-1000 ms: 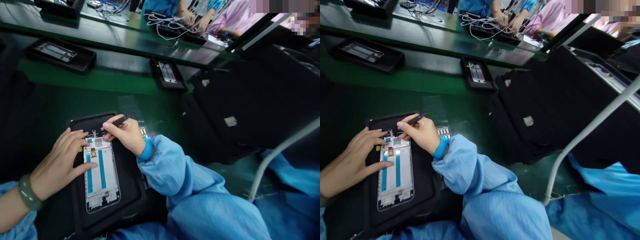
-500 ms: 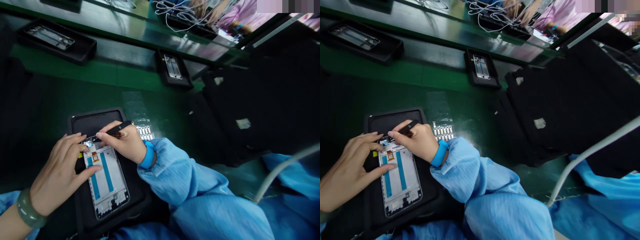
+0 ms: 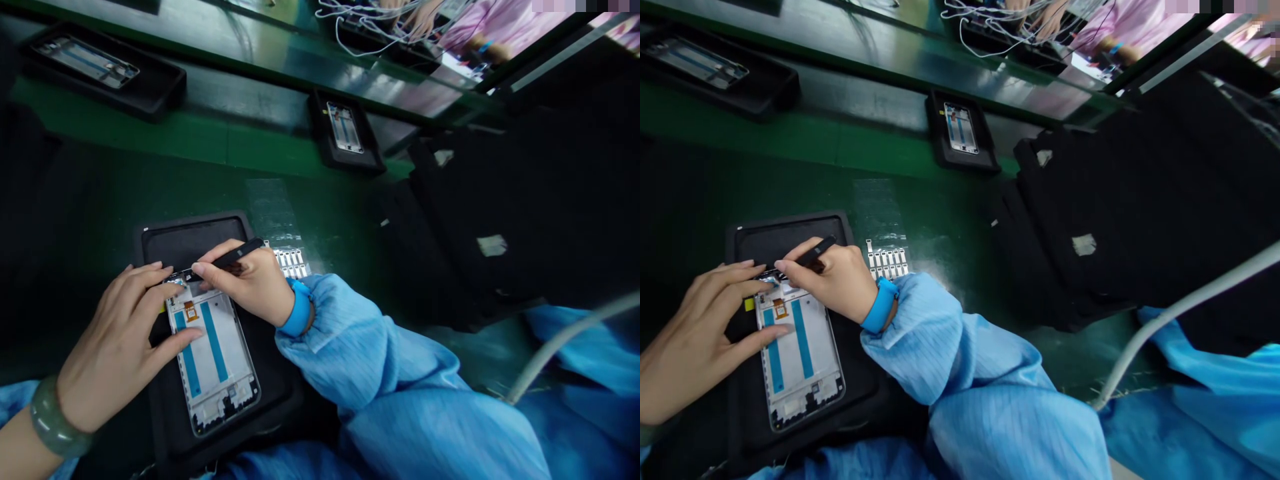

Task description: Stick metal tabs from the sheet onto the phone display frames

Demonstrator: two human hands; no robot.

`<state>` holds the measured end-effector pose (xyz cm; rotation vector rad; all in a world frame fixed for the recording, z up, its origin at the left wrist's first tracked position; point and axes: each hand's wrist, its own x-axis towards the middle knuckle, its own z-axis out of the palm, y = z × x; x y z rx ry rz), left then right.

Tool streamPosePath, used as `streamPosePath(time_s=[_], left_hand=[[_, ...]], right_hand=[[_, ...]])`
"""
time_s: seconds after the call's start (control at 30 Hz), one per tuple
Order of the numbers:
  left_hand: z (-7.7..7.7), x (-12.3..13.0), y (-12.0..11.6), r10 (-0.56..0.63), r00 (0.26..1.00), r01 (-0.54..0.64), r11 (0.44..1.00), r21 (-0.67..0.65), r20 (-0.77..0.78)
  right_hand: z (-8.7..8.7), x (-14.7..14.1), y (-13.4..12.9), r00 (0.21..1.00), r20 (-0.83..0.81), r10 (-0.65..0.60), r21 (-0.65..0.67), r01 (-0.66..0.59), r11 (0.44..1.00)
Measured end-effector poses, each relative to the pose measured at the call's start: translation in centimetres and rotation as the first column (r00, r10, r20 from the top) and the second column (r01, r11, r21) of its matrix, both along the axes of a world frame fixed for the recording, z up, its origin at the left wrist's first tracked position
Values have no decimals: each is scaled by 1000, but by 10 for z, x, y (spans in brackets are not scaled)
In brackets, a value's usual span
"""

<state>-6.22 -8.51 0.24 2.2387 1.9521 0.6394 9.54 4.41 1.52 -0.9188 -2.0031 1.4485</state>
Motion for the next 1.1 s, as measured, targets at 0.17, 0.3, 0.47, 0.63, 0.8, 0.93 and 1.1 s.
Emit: streamPosePath(time_s=[0.17,0.3,0.47,0.63,0.8,0.93,1.1], left_hand=[[1,-1,1,-18,999,19,1000,19,-46],[3,-1,1,-27,993,30,999,21,-115],[8,3,0,-30,972,32,999,2,-232],[8,6,1,-24,962,29,999,14,-272],[8,7,1,-14,959,21,1000,20,-283],[9,8,1,-12,961,17,1000,16,-275],[9,9,1,-9,963,15,1000,23,-269]], right_hand=[[-2,0,2,999,45,31,40,-32,999],[0,-2,4,993,86,75,69,-81,994],[7,-4,10,998,11,65,52,-65,997],[3,-11,21,973,-229,25,-178,-66,982],[-5,-17,26,985,-116,130,-88,-141,986],[-4,-17,26,985,-20,173,16,-173,985],[-3,-15,27,971,-32,236,88,-233,969]])
